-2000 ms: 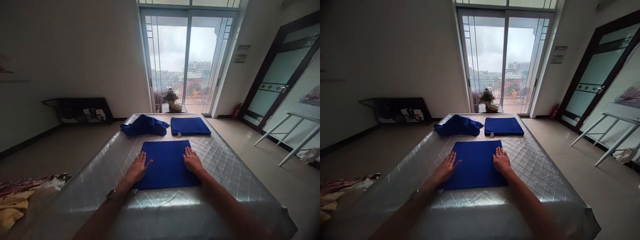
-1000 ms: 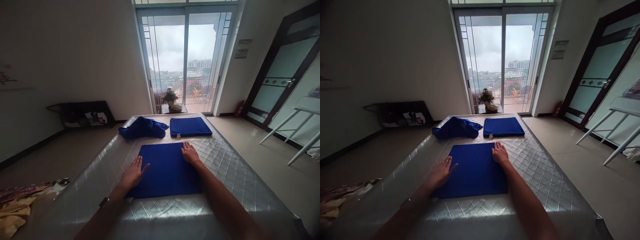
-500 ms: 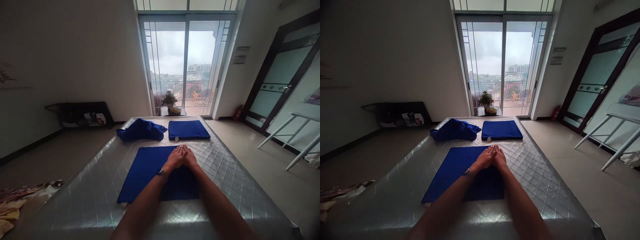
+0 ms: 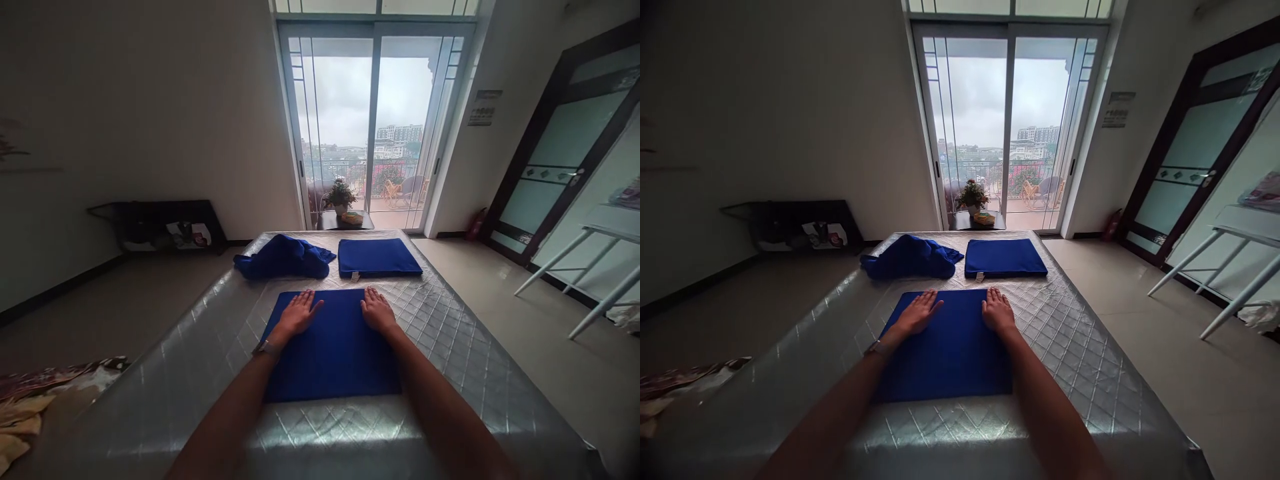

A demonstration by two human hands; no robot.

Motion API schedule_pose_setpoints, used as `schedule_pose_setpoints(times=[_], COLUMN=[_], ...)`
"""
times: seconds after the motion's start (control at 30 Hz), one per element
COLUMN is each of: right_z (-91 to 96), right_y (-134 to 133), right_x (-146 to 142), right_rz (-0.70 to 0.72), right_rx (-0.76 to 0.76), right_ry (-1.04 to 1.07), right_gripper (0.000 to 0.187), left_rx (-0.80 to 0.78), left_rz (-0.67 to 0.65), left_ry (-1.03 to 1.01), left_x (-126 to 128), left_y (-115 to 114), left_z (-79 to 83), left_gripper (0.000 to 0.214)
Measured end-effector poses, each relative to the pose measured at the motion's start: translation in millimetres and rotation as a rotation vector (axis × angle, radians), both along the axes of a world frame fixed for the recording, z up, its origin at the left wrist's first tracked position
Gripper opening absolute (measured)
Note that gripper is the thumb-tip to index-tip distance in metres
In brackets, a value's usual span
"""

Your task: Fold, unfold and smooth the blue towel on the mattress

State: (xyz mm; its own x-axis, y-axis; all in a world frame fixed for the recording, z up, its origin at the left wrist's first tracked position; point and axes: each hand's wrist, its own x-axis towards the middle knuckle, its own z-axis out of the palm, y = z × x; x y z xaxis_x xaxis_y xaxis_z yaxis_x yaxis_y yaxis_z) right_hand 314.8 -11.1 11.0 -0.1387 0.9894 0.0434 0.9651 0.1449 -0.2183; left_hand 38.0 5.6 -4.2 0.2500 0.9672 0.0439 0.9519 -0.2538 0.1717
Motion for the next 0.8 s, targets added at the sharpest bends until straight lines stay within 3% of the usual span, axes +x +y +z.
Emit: schedule_pose_setpoints(times=[0.1, 0.2, 0.8], right_z=[1.3, 2.0, 13.3], right_y=[-1, -2, -10], right_x=[0, 0, -8], right_rz=[-0.002, -0.006, -0.043], right_rx=[0.010, 0.012, 0.057], right_ry=[-0.022, -0.039, -0.117], right_gripper=[0.062, 0.061, 0.060], left_rx=[0.042, 0.081, 0.070], left_rz=[0.047, 0.053, 0.127], left_ry=[0.009, -0.001, -0.037], left_x=[-32, -47, -56], left_y=[2, 4, 1], left_z=[-3.6, -7.5, -5.6], left_gripper=[0.078, 0.074, 0.082])
